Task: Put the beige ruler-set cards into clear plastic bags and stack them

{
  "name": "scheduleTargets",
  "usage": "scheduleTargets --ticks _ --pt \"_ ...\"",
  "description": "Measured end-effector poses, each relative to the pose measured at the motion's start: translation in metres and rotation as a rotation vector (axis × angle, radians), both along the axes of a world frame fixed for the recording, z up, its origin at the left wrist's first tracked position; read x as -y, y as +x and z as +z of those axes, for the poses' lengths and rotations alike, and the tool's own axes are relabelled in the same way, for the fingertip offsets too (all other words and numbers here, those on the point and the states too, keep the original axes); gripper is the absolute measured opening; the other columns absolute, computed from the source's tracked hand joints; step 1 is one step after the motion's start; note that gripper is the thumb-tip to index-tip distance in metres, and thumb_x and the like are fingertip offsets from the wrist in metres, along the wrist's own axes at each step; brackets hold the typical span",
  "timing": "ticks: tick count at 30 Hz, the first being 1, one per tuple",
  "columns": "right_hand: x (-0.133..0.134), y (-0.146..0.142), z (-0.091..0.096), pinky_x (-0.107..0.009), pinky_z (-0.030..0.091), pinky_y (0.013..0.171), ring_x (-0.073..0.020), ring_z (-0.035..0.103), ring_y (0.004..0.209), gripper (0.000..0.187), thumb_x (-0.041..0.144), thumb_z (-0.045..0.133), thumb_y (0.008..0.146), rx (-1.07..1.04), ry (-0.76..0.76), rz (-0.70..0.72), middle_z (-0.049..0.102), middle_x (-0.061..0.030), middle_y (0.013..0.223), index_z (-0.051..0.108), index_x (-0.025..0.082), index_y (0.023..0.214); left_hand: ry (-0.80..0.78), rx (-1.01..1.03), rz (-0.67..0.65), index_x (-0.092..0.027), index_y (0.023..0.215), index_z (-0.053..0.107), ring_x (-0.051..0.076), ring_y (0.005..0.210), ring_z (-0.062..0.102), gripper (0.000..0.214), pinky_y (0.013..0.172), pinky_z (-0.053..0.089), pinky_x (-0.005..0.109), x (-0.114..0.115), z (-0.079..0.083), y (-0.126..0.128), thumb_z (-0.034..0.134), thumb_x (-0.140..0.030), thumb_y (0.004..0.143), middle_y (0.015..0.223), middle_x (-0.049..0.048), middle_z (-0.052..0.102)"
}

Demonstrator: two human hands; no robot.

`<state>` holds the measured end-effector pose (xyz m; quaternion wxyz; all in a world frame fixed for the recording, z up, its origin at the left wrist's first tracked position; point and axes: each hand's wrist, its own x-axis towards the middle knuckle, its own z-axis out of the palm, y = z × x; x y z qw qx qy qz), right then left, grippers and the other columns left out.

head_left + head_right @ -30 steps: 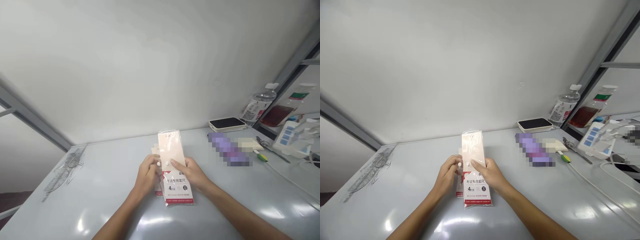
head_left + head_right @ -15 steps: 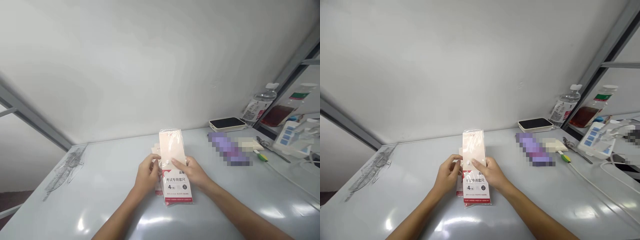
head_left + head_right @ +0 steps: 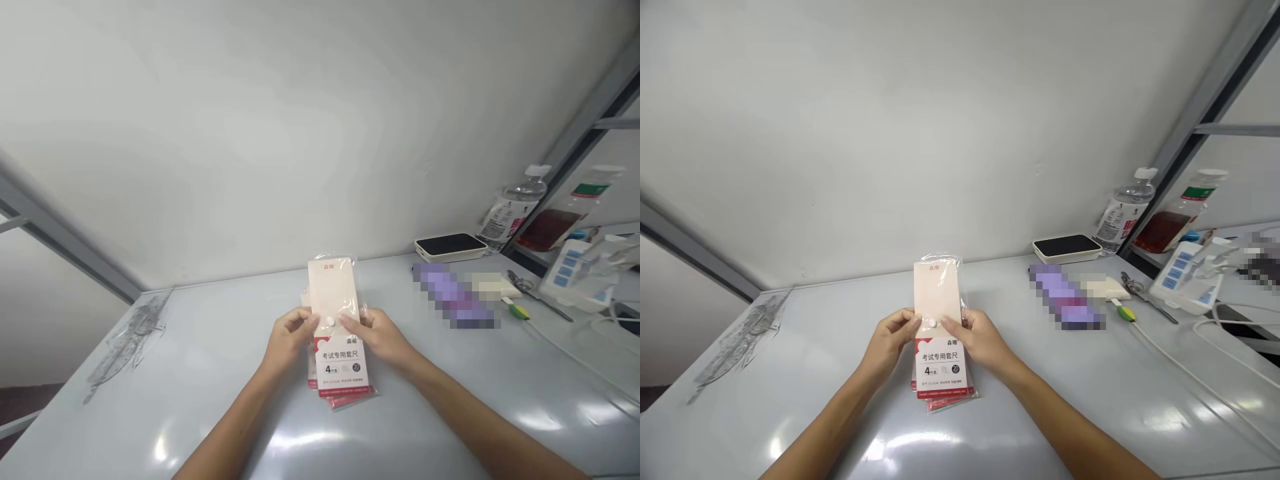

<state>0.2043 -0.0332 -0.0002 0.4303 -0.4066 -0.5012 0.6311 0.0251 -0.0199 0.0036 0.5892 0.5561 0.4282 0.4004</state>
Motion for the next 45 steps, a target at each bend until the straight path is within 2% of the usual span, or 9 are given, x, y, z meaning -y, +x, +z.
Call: scheduleTargets --ticks 5,9,11,14,21,26,32,39,45 --pt "-0.020 0.027 -0.006 -0.028 0.044 0.060 -0.0147 0.058 0.058 0.038 0.051 0.056 0.072 0.251 0.041 -0.175 0.064 -0.0044 0.066 0.061 0.013 0.079 -0.003 -0.169 0.178 -0.017 0.066 0.044 0.012 0.062 0.056 0.029 0.058 0.044 0.024 -0.013 0.008 -0.022 0.050 -0.044 0.076 0.071 0.0012 0.058" --pt "-0.039 0.060 -0.021 -0.028 0.042 0.054 -0.0183 0.059 0.060 0.035 0.045 0.054 0.074 0.660 -0.064 -0.265 0.064 -0.0050 0.068 0.056 0.015 0.093 -0.062 -0.655 0.221 -0.018 0.066 0.046 0.014 0.054 0.053 0.028 0.051 0.040 0.025 -0.026 0.011 -0.052 0.047 -0.045 0.075 0.061 0.0018 0.058" --pt "-0.044 0.069 -0.028 -0.030 0.041 0.058 -0.0227 0.061 0.073 0.036 0.044 0.054 0.073 0.971 -0.057 -0.359 0.065 -0.0083 0.079 0.055 0.016 0.095 -0.070 -0.937 0.264 -0.019 0.062 0.045 0.015 0.052 0.052 0.025 0.048 0.037 0.025 -0.030 0.009 -0.063 0.044 -0.041 0.075 0.061 0.0032 0.059" --pt "-0.045 0.071 -0.033 -0.033 0.040 0.062 -0.0286 0.059 0.086 0.044 0.046 0.049 0.076 1.287 -0.015 -0.393 0.064 -0.0119 0.092 0.049 0.016 0.108 -0.071 -1.242 0.213 -0.020 0.054 0.041 0.016 0.048 0.049 0.026 0.045 0.032 0.027 -0.031 0.005 -0.069 0.043 -0.037 0.073 0.058 0.0051 0.058" --pt "-0.037 0.063 -0.029 -0.038 0.040 0.065 -0.0329 0.054 0.090 0.052 0.045 0.041 0.081 1.534 0.175 -0.444 0.056 -0.0193 0.101 0.046 0.007 0.116 0.120 -1.345 0.314 -0.021 0.064 0.043 0.020 0.060 0.053 0.035 0.051 0.031 0.028 -0.022 0.000 -0.042 0.032 -0.050 0.079 0.068 0.0054 0.058" --pt "-0.033 0.056 -0.024 -0.037 0.040 0.079 -0.0276 0.050 0.097 0.045 0.040 0.040 0.083 1.472 0.373 -0.487 0.055 -0.0141 0.103 0.049 0.012 0.116 0.322 -1.233 0.167 -0.019 0.065 0.045 0.018 0.056 0.052 0.048 0.049 0.029 0.026 -0.003 -0.012 -0.001 0.039 -0.066 0.070 0.066 0.0039 0.055" --pt "-0.019 0.028 -0.020 -0.032 0.042 0.077 -0.0199 0.055 0.086 0.031 0.035 0.040 0.084 1.108 0.579 -0.383 0.059 -0.0064 0.091 0.056 0.018 0.104 0.344 -1.231 0.105 -0.020 0.062 0.045 0.016 0.051 0.048 0.034 0.049 0.027 0.027 0.003 -0.021 0.010 0.037 -0.049 0.078 0.062 0.0041 0.052" --pt "-0.006 0.008 -0.020 -0.032 0.043 0.068 -0.0194 0.055 0.078 0.029 0.038 0.039 0.084 1.007 0.501 -0.209 0.060 -0.0047 0.085 0.059 0.022 0.097 0.330 -1.263 0.109 -0.019 0.068 0.046 0.018 0.054 0.051 0.026 0.050 0.027 0.026 0.001 -0.018 0.007 0.037 -0.040 0.080 0.061 0.0046 0.054" --pt "-0.004 0.005 -0.018 -0.031 0.041 0.061 -0.0176 0.054 0.068 0.032 0.045 0.038 0.083 1.001 0.357 -0.183 0.060 -0.0031 0.085 0.059 0.024 0.095 0.314 -1.091 0.180 -0.021 0.076 0.045 0.014 0.045 0.046 0.021 0.046 0.026 0.024 0.002 -0.012 0.004 0.040 -0.042 0.079 0.052 -0.0015 0.051"
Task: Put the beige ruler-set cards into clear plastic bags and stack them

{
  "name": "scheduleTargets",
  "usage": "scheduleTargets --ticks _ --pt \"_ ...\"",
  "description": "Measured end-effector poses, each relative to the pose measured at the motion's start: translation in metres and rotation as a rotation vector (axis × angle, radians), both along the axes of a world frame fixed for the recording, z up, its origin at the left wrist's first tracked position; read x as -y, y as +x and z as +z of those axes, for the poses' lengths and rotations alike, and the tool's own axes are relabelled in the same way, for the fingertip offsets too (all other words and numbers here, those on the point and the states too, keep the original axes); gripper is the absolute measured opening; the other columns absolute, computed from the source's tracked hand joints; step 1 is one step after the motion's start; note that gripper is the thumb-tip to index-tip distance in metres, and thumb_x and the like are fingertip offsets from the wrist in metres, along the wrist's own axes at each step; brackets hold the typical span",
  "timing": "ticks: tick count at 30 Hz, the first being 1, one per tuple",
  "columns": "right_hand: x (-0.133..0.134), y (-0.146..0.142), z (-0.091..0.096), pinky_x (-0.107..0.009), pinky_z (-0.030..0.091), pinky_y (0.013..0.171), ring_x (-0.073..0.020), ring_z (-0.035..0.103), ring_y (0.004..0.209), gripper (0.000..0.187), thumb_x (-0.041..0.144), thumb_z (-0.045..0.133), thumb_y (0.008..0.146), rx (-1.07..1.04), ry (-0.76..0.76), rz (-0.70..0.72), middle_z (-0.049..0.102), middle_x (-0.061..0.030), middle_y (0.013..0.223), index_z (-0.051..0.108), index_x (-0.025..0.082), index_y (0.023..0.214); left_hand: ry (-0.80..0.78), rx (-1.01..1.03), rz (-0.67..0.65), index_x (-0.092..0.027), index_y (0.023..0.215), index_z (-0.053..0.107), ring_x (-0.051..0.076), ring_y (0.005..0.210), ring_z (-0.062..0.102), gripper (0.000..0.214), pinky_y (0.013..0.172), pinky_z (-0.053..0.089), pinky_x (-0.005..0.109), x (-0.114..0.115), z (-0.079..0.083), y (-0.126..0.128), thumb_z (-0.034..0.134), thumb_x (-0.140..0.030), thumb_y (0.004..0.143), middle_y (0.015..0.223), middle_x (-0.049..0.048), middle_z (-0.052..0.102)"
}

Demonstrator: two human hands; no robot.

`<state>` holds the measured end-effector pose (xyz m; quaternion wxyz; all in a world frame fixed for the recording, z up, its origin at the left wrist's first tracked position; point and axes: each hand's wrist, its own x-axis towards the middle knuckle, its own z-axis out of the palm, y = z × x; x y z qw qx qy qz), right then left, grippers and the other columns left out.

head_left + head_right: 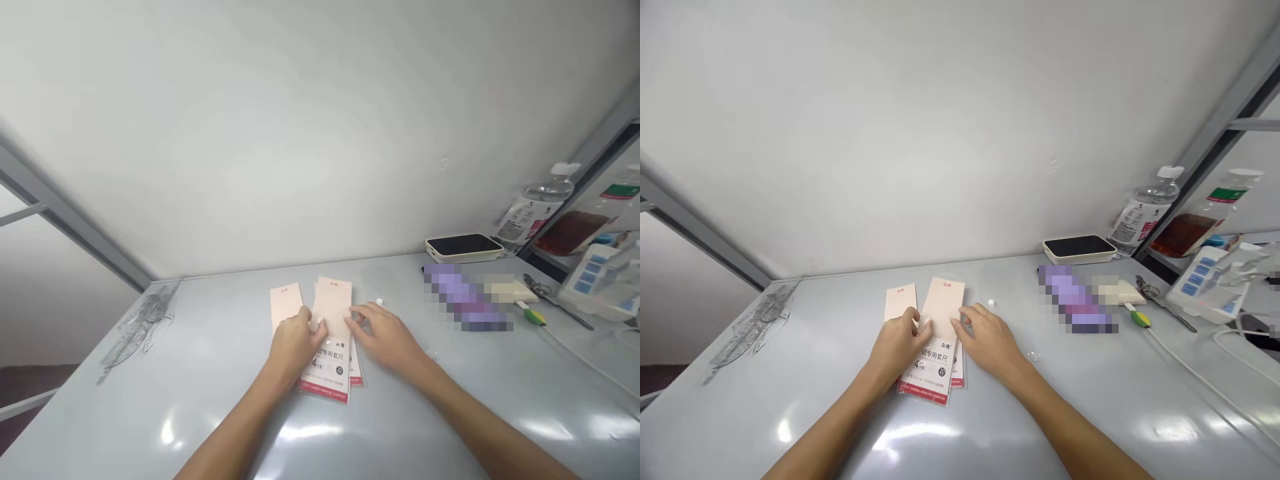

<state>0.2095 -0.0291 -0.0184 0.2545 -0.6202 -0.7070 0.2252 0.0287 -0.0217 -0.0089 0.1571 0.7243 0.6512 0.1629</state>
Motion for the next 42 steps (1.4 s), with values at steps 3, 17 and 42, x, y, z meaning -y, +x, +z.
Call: scheduleTargets --ticks 3,17,42 --pt "0.001 0.000 0.002 -0.031 0.042 0.061 -0.0162 0.054 0.064 0.042 0.053 0.041 0.079 -0.085 -0.039 -0.089 0.060 -0.0032 0.090 0.053 0.024 0.107 0.009 0.153 0.039 -0.021 0.076 0.047 0.012 0.045 0.046 0.025 0.044 0.028 0.023 -0.001 0.002 -0.006 0.042 -0.045 0.078 0.050 -0.0030 0.051" --pt "0.011 -0.014 0.003 -0.034 0.048 0.069 -0.0238 0.062 0.082 0.044 0.051 0.045 0.081 -0.928 -0.443 0.139 0.067 -0.0083 0.087 0.058 0.018 0.107 -0.107 0.156 -0.459 -0.029 0.128 0.036 0.014 0.062 0.054 0.053 0.054 0.039 0.024 0.008 0.016 0.000 0.045 -0.048 0.079 0.071 -0.0029 0.060" --pt "0.010 0.001 0.008 -0.036 0.047 0.072 -0.0225 0.062 0.082 0.035 0.038 0.045 0.083 -0.676 -0.508 0.299 0.067 -0.0064 0.088 0.058 0.018 0.109 0.408 -0.274 -0.608 -0.017 0.086 0.053 0.010 0.045 0.045 0.023 0.040 0.026 0.021 0.008 -0.011 -0.001 0.031 -0.012 0.083 0.060 -0.0005 0.055"
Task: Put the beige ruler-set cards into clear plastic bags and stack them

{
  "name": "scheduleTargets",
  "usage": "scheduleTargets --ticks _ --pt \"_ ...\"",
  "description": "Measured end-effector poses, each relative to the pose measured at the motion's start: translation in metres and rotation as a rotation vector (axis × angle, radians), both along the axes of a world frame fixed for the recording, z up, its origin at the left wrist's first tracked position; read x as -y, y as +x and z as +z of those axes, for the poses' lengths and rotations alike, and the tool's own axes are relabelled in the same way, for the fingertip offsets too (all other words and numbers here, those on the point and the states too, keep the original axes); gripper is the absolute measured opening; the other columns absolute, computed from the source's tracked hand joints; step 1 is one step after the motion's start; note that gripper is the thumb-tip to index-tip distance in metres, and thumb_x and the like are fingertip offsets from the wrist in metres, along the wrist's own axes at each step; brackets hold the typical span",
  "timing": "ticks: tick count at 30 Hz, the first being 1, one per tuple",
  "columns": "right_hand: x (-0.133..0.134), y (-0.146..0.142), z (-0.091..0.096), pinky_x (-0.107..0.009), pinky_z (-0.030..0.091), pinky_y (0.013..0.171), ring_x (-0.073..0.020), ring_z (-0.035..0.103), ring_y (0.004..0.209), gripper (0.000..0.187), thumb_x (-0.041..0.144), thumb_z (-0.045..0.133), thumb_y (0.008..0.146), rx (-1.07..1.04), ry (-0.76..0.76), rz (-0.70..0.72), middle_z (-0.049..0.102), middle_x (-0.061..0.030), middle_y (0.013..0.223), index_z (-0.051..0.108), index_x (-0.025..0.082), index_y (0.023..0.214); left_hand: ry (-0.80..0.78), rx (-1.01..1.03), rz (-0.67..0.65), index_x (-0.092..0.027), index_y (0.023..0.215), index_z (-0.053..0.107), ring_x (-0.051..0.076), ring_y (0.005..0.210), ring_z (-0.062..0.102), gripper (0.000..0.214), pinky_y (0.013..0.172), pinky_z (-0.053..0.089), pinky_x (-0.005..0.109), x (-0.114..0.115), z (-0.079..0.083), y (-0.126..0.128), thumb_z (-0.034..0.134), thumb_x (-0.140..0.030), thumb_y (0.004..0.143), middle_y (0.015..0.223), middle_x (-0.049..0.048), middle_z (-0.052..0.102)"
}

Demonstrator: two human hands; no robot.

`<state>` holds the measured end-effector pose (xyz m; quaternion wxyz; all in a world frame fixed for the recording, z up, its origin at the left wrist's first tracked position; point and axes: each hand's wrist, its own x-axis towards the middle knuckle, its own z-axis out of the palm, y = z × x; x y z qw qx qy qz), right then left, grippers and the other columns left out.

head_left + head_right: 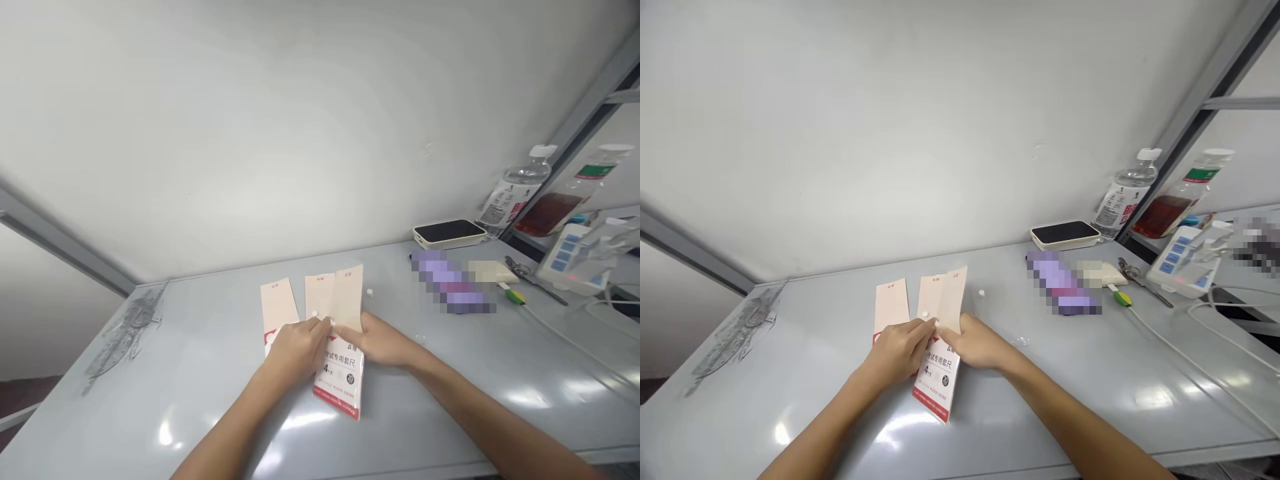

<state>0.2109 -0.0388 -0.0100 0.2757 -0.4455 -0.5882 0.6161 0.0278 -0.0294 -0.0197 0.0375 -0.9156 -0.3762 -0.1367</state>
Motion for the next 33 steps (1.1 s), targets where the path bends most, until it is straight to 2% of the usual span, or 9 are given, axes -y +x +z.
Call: scheduleTargets --ticks 4,9,18,24,29,33 --pt "0.001 0.000 0.001 -0.034 0.047 0.072 -0.0219 0.061 0.083 0.033 0.038 0.044 0.084 0.022 0.011 0.025 0.067 -0.0058 0.091 0.058 0.019 0.108 0.022 -0.021 -0.006 -0.017 0.086 0.053 0.010 0.046 0.045 0.021 0.040 0.021 0.022 0.001 0.001 0.001 0.033 -0.011 0.083 0.059 -0.0006 0.052" --pt "0.004 -0.001 0.002 -0.032 0.046 0.071 -0.0207 0.061 0.079 0.032 0.038 0.041 0.085 0.077 0.011 0.041 0.067 -0.0048 0.082 0.061 0.018 0.098 0.067 -0.051 -0.010 -0.016 0.075 0.052 0.009 0.044 0.040 0.020 0.040 0.019 0.023 0.005 0.003 0.004 0.033 -0.011 0.082 0.058 -0.0011 0.048" --pt "0.009 -0.003 0.006 -0.026 0.042 0.062 -0.0174 0.057 0.068 0.022 0.031 0.046 0.079 0.162 -0.008 0.070 0.066 -0.0027 0.073 0.062 0.016 0.081 -0.170 -0.060 -0.018 -0.017 0.061 0.046 0.008 0.043 0.035 0.023 0.043 0.019 0.022 0.004 0.011 0.000 0.034 -0.014 0.081 0.054 -0.0015 0.044" --pt "0.011 -0.003 0.005 -0.024 0.041 0.058 -0.0165 0.055 0.065 0.020 0.029 0.047 0.078 0.151 -0.008 0.050 0.065 -0.0020 0.071 0.062 0.017 0.078 -0.224 0.058 0.106 -0.017 0.053 0.041 0.008 0.044 0.032 0.019 0.044 0.022 0.022 0.006 0.001 0.008 0.040 -0.012 0.071 0.050 -0.0017 0.041" --pt "0.010 -0.003 0.004 -0.026 0.042 0.061 -0.0172 0.056 0.068 0.021 0.029 0.046 0.078 0.152 0.006 0.025 0.065 -0.0021 0.073 0.063 0.017 0.084 -0.199 0.104 0.193 -0.017 0.055 0.044 0.008 0.045 0.033 0.018 0.045 0.024 0.022 0.008 -0.006 0.014 0.040 -0.014 0.072 0.052 -0.0013 0.043" --pt "0.007 -0.001 0.005 -0.027 0.043 0.062 -0.0178 0.057 0.069 0.024 0.032 0.046 0.079 0.146 -0.034 0.009 0.066 -0.0034 0.075 0.063 0.016 0.083 -0.262 0.071 0.064 -0.018 0.066 0.049 0.009 0.047 0.036 0.021 0.047 0.029 0.021 0.006 0.001 0.007 0.035 -0.015 0.082 0.058 -0.0013 0.046"
